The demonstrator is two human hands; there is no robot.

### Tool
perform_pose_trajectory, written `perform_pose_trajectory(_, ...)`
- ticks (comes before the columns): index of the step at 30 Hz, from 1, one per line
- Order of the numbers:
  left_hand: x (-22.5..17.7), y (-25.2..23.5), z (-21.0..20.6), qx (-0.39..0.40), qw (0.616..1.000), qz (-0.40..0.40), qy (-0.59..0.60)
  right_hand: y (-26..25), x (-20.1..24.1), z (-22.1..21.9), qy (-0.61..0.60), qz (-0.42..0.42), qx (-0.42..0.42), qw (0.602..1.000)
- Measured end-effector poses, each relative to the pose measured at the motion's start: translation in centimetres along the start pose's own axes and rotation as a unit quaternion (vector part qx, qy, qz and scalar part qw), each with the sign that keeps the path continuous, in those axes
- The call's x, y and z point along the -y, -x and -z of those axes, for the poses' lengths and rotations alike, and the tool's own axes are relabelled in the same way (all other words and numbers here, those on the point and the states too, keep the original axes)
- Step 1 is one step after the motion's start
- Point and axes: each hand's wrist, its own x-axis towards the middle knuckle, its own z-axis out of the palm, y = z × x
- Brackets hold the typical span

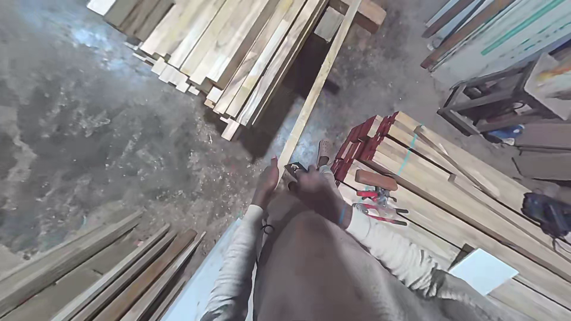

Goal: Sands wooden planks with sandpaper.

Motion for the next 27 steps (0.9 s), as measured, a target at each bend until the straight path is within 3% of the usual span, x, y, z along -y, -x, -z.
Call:
perform_pose_trajectory(2,0.5,-0.5,0.9,0.040,0.996,-0.010,0.074,-0.8,-1.4,3.7,-0.037,0.004,0.009,0.999)
perform_pose_trajectory(5,2.4,-2.6,2.3,0.202,0.950,0.063,0.232,-2.7,-3.1,6.9,-0.073,0.058,-0.168,0.981)
perform_pose_trajectory(7,1.8,-2.4,3.0,0.217,0.942,0.108,0.234,-5.1,-4.2,8.0,-0.080,0.113,-0.255,0.957)
perform_pose_trajectory(9,2.0,-2.2,2.8,0.209,0.945,0.127,0.218,-9.4,-5.9,6.5,-0.065,0.154,-0.291,0.942)
perform_pose_trajectory(11,1.9,-2.3,2.5,0.208,0.945,0.125,0.218,-11.8,-7.2,3.2,-0.042,0.154,-0.288,0.944)
perform_pose_trajectory(14,2.0,-2.2,2.3,0.158,0.963,0.096,0.197,-8.4,-6.9,-2.2,0.002,0.099,-0.242,0.965)
perform_pose_trajectory(17,1.7,-1.9,1.7,0.062,0.993,0.047,0.086,-4.4,-5.5,0.7,0.014,0.036,-0.193,0.981)
perform_pose_trajectory(21,2.2,-1.8,0.8,0.014,0.999,0.038,0.004,-8.4,-5.5,8.0,-0.067,0.023,-0.279,0.958)
perform_pose_trajectory(23,2.3,-1.8,0.6,0.003,0.999,0.047,-0.019,-10.4,-5.2,7.6,-0.078,0.010,-0.273,0.959)
perform_pose_trajectory(27,1.8,-1.1,0.8,-0.016,0.999,0.041,-0.005,-6.9,-1.5,3.5,-0.072,-0.033,-0.101,0.992)
